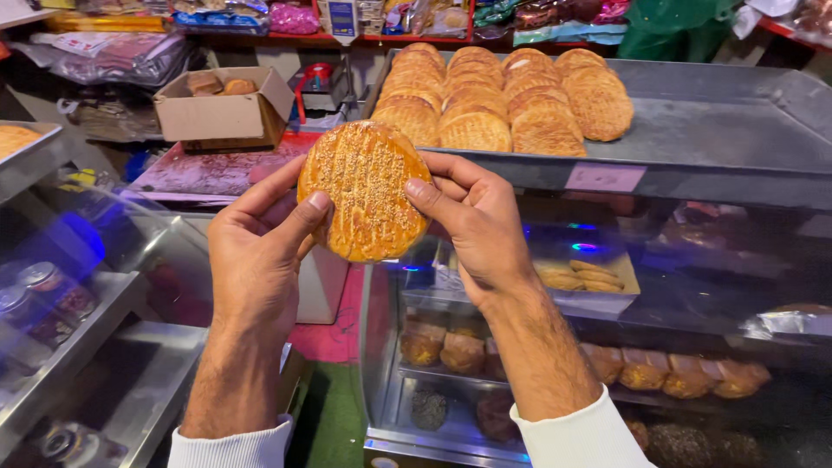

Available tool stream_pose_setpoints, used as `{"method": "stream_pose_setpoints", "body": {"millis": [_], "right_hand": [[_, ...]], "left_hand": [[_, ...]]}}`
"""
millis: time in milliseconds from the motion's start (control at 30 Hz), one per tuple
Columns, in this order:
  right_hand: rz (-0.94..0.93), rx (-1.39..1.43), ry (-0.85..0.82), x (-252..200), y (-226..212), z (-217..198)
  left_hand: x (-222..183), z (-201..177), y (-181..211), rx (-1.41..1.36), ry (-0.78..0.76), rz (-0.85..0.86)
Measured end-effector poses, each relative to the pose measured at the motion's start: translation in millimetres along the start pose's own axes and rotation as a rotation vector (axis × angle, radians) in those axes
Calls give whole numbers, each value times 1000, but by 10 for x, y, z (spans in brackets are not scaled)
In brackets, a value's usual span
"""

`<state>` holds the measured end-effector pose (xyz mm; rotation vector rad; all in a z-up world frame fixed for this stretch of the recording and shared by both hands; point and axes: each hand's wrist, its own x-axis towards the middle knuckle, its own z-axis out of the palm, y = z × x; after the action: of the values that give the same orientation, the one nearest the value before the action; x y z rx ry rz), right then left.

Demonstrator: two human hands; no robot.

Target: The person organizes sesame-topped bread on metal trays by picking up individual pieces, turning them over, and placing them in rows.

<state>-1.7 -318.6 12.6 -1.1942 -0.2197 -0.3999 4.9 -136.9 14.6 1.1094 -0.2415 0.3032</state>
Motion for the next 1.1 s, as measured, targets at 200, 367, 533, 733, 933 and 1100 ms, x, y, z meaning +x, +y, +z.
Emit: {"method": "stream_pose_setpoints", "body": {"millis": [200,367,533,733,933,1100], "right_hand": [[-30,-32,-41,203,-425,-917],[14,-33,-38,508,-735,-1748],[43,-73,-50,688,-1049,-2433],[41,-116,-47,797,-1321,-3003],[53,-213,-34,977,-1459,-3480],[20,-365,57,1260,-1533,-3828]], "left_hand": [[-23,955,-316,-8,-24,-71],[23,1763,-745,-28,-22,-51],[40,2540,-1054,-40,-12,-19],[123,3223,-1453,-43,79,28],[276,3706,-1773,9,-48,114],[456,4023,-1873,43,-215,67]]}}
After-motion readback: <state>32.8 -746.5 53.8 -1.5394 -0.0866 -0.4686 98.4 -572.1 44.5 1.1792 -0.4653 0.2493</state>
